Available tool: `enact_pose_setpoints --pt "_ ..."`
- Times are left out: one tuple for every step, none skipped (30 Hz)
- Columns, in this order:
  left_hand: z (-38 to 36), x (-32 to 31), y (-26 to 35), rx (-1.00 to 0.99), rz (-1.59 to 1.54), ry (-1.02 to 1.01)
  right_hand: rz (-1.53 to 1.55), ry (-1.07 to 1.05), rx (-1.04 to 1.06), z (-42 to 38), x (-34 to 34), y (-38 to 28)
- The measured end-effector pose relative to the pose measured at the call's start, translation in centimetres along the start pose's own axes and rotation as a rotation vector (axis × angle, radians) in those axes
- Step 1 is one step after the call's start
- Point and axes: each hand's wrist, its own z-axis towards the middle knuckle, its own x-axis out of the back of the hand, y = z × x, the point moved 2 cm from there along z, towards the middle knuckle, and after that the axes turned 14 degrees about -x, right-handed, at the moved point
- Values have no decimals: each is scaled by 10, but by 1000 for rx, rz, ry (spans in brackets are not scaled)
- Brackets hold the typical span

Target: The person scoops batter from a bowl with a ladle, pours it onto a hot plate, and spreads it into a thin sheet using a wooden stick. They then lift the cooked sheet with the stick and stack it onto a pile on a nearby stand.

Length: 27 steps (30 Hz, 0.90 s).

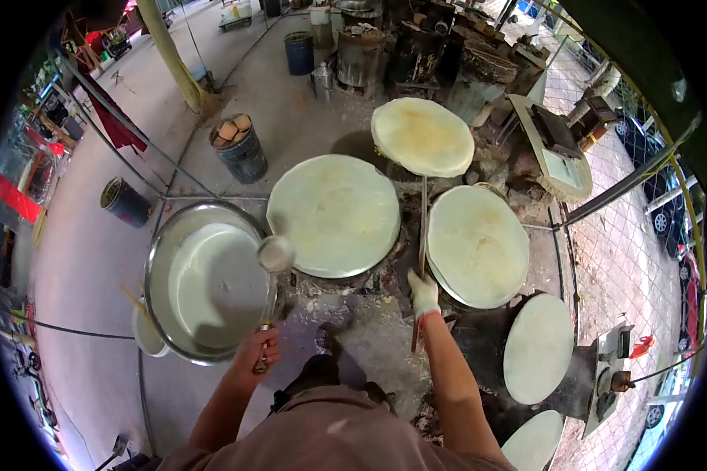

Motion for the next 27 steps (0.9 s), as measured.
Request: enact_pose_setpoints --pt "7 9 18 5 -4 1 -67 61 4 5 -24 -34" --pt "10 17 36 -27 -6 70 -26 81 -38 19 -46 -53" --pt "14 25 53 -59 -8 140 27 124 -70 24 -66 -75" --pt "17 31 67 -55 -15 146 79 167 -100 24 -82 -89" --pt "19 38 78 -85 -37 171 68 164 -100 33 -95 -86" --pt "21 44 88 -116 -59 196 -41 268 -94 45 -106 -80" --pt "25 50 96 -118 -69 201 -150 371 -83 55 -117 -76" --pt "27 55 103 -132 -97 210 -158 366 -77 58 -124 -74" --pt "29 60 109 -146 -124 218 -194 328 -102 59 -130 -70" --pt "30 66 113 -147 -130 220 -229 293 -129 60 -134 -68" --pt "33 73 115 -150 -162 219 -149 297 -153 36 -140 -93" --pt "36 80 114 -155 -193 216 -152 296 -149 44 -141 -94" --pt "39 84 117 -155 -195 216 60 177 -108 56 -142 -96" --pt "40 88 119 -156 -217 219 272 56 -67 66 -145 -97" --pt "42 91 120 -158 -238 221 338 -6 -31 77 -149 -100" --pt "43 92 121 -159 -239 218 339 -5 -28 70 -155 -117" --pt "44 93 122 -168 -246 195 341 -1 -23 46 -163 -144" --pt "44 93 122 -178 -254 173 343 2 -17 26 -169 -164" --pt "44 91 123 -184 -257 174 392 -27 58 18 -175 -173" --pt "42 87 124 -204 -238 182 391 -35 59 1 -176 -182" --pt "40 83 124 -223 -220 192 423 -33 44 -20 -174 -190" --pt "38 80 122 -229 -222 197 454 -32 29 -32 -171 -190" --pt "37 77 121 -241 -195 222 502 -47 71 -27 -164 -177" --pt "35 74 119 -252 -166 247 584 -13 55 -18 -158 -164" --pt "33 71 117 -257 -163 251 549 21 44 -10 -149 -147" --pt "32 68 113 -257 -190 244 518 61 35 -1 -140 -130" --pt "33 61 108 -250 -212 226 519 31 27 8 -134 -114"
